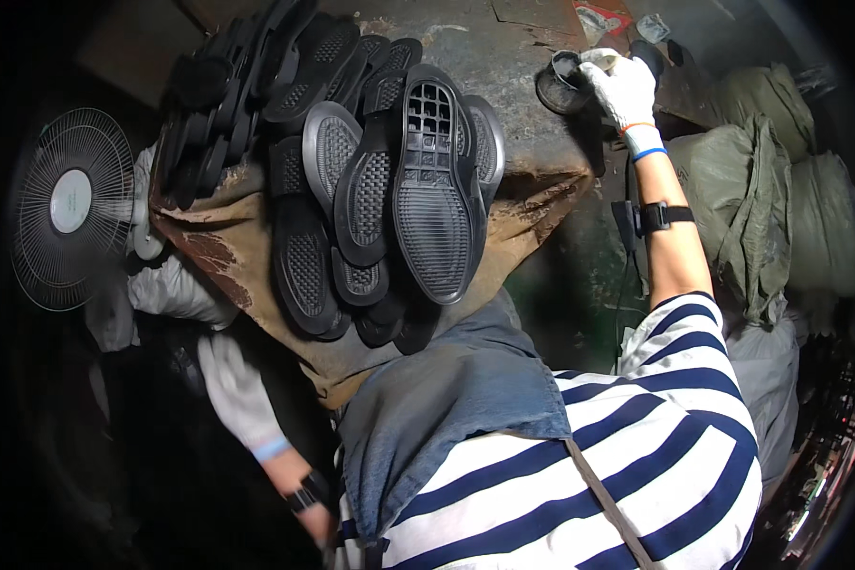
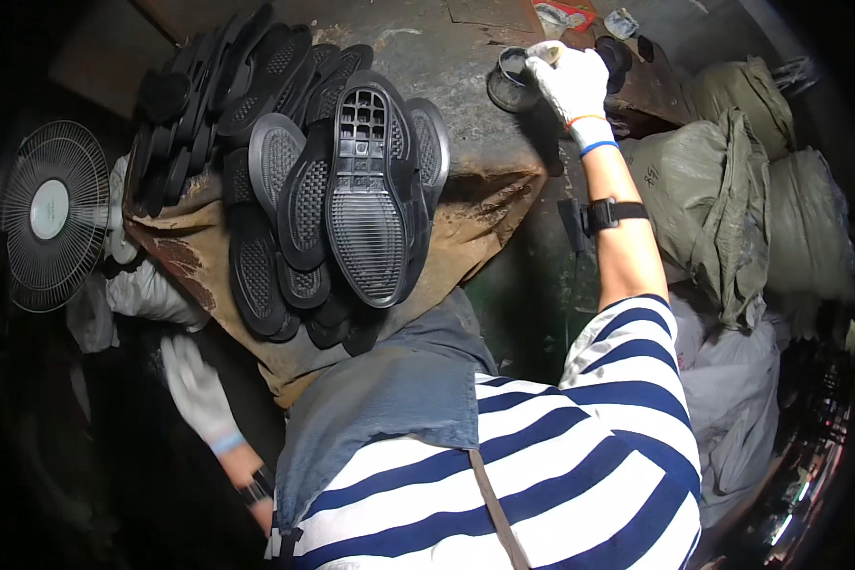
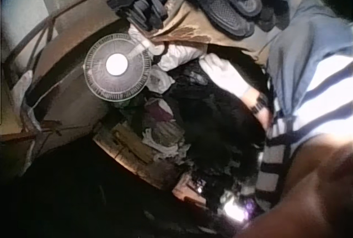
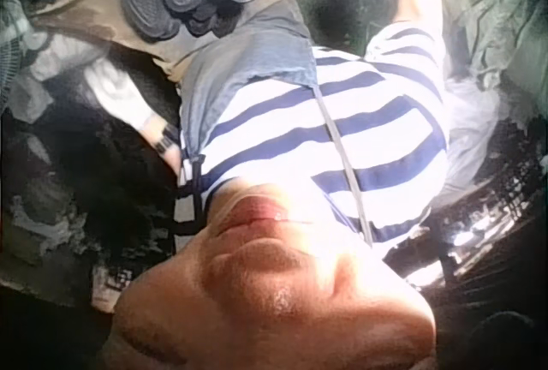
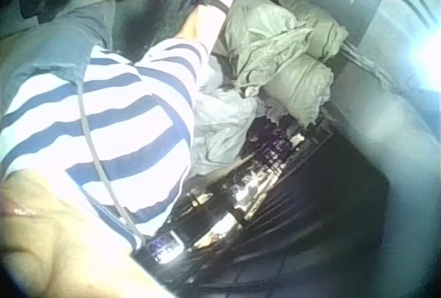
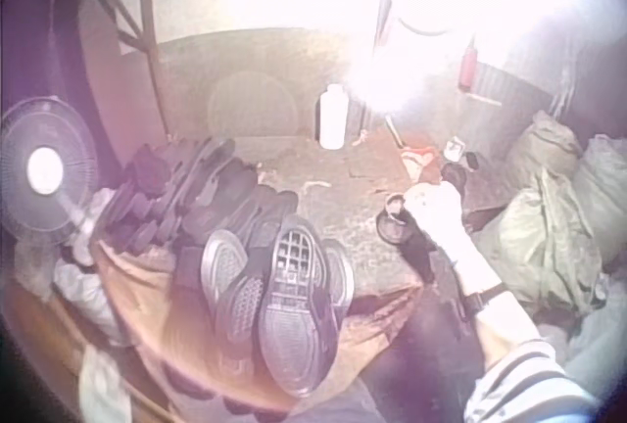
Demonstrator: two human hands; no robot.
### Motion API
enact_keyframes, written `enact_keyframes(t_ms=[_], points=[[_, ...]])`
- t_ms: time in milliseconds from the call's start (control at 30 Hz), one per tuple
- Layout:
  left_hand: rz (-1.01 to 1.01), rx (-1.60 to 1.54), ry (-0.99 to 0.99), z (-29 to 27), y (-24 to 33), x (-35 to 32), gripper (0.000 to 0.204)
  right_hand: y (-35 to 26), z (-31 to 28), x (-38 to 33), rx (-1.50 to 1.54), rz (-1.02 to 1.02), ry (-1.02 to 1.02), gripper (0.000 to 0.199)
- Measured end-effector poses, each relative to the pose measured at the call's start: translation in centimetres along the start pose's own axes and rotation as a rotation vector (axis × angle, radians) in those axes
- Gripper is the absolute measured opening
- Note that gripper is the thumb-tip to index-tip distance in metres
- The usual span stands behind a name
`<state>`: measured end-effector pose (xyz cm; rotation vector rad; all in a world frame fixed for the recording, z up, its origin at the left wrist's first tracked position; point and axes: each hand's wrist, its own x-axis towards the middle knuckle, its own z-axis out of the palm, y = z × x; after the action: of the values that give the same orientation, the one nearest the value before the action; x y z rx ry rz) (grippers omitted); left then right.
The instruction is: The person pours liquid from a bottle into a container and then uses a brush to coat the bottom of shoe soles. They pick up the soles one at a time from a pile, apply the liquid, and place them back onto the workbench.
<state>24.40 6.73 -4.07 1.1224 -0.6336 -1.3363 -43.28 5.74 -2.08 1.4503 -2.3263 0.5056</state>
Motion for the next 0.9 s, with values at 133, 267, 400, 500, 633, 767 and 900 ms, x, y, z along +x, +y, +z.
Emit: enact_keyframes(t_ms=[133,267,400,500,633,767,900], points=[[0.506,0.65,-0.895,21.4,0.1,3.2,0.036,3.6,2.7,0.8,-0.119,-0.021,-0.122,0.033],[1.451,1.097,-1.411,31.0,-3.7,3.4,0.046,3.7,5.3,1.7,-0.001,-0.024,-0.169,0.036],[1.492,1.026,-1.666,34.0,-6.7,4.0,0.038,7.7,6.2,0.1,0.2,0.027,0.018,0.034],[1.498,1.037,-1.75,33.7,-5.2,5.0,0.028,4.8,4.6,-0.7,0.272,-0.092,0.137,0.032],[1.527,0.996,-1.744,34.8,-1.8,6.8,0.021,7.0,4.5,-1.4,0.269,-0.092,0.244,0.037],[1.385,0.9,-1.246,33.3,2.7,8.3,0.032,7.0,5.6,-1.7,0.748,0.162,0.21,0.034],[0.455,0.403,-0.924,30.6,2.8,7.8,0.021,5.8,5.1,-1.8,1.444,0.647,0.291,0.031]])
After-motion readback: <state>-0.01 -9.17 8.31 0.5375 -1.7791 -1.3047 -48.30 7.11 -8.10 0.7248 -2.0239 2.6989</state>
